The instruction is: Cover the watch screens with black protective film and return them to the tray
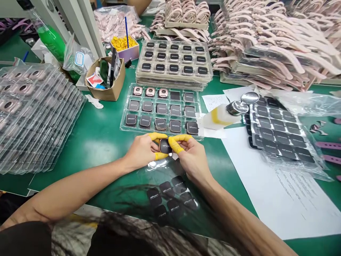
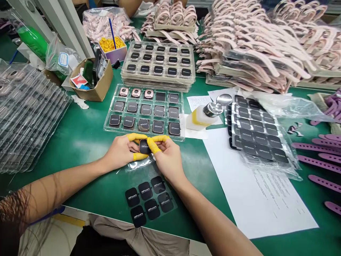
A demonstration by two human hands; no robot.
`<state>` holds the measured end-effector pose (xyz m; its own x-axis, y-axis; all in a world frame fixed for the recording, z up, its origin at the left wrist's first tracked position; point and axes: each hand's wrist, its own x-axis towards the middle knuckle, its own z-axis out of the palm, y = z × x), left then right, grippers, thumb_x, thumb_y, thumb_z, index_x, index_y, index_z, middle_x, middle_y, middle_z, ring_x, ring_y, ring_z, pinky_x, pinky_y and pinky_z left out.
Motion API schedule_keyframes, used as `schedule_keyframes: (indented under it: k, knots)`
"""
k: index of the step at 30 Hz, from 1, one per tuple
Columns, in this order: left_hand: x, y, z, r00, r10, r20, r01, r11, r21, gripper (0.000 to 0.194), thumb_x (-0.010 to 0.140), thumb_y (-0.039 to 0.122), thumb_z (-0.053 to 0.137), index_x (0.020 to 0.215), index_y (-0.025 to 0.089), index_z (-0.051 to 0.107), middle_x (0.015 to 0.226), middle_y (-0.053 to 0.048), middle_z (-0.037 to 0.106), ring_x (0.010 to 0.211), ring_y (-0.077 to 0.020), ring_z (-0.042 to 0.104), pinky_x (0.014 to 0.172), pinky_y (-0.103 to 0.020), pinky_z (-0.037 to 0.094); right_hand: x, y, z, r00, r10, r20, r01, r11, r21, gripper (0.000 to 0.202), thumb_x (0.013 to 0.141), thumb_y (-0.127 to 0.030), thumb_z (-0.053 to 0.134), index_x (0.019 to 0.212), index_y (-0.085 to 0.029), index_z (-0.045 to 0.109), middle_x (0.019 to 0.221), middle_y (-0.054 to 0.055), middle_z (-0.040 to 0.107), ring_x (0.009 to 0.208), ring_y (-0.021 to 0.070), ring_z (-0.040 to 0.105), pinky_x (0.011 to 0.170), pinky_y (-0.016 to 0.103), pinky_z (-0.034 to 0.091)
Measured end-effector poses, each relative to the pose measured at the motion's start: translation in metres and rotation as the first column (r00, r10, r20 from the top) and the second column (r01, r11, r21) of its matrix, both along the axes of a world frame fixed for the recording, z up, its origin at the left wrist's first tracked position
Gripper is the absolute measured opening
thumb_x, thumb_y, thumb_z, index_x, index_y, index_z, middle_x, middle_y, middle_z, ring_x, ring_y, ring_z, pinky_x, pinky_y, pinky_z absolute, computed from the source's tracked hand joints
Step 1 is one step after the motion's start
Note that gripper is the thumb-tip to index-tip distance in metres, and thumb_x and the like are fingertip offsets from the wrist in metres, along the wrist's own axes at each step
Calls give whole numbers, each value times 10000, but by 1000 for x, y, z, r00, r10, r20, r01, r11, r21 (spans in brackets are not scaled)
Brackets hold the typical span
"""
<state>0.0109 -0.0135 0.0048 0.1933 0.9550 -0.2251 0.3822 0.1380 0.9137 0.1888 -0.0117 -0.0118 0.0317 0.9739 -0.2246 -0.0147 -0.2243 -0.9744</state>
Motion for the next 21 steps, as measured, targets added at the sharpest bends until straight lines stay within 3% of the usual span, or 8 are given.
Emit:
schedule_keyframes:
  k: [12,21]
  knots:
    - [-1,0,1,999,-49,12,49,999,-19,624,684,234,848,1294,155,740,671,35,746,659,-152,673,672,-247,525,-3,-2,1,999,-42,-3,42,999,-21,470,597,-542,954,838,-223,708,813,24,760,767,196,701,823,376,613]
    - [-2,1,-4,998,-58,27,57,997,46,592,673,206,855,1254,169,746,663,23,761,668,-169,736,625,-236,523,-4,-2,0,998,-55,15,55,998,-18,550,613,-654,906,871,-206,718,876,47,778,832,214,730,850,398,612]
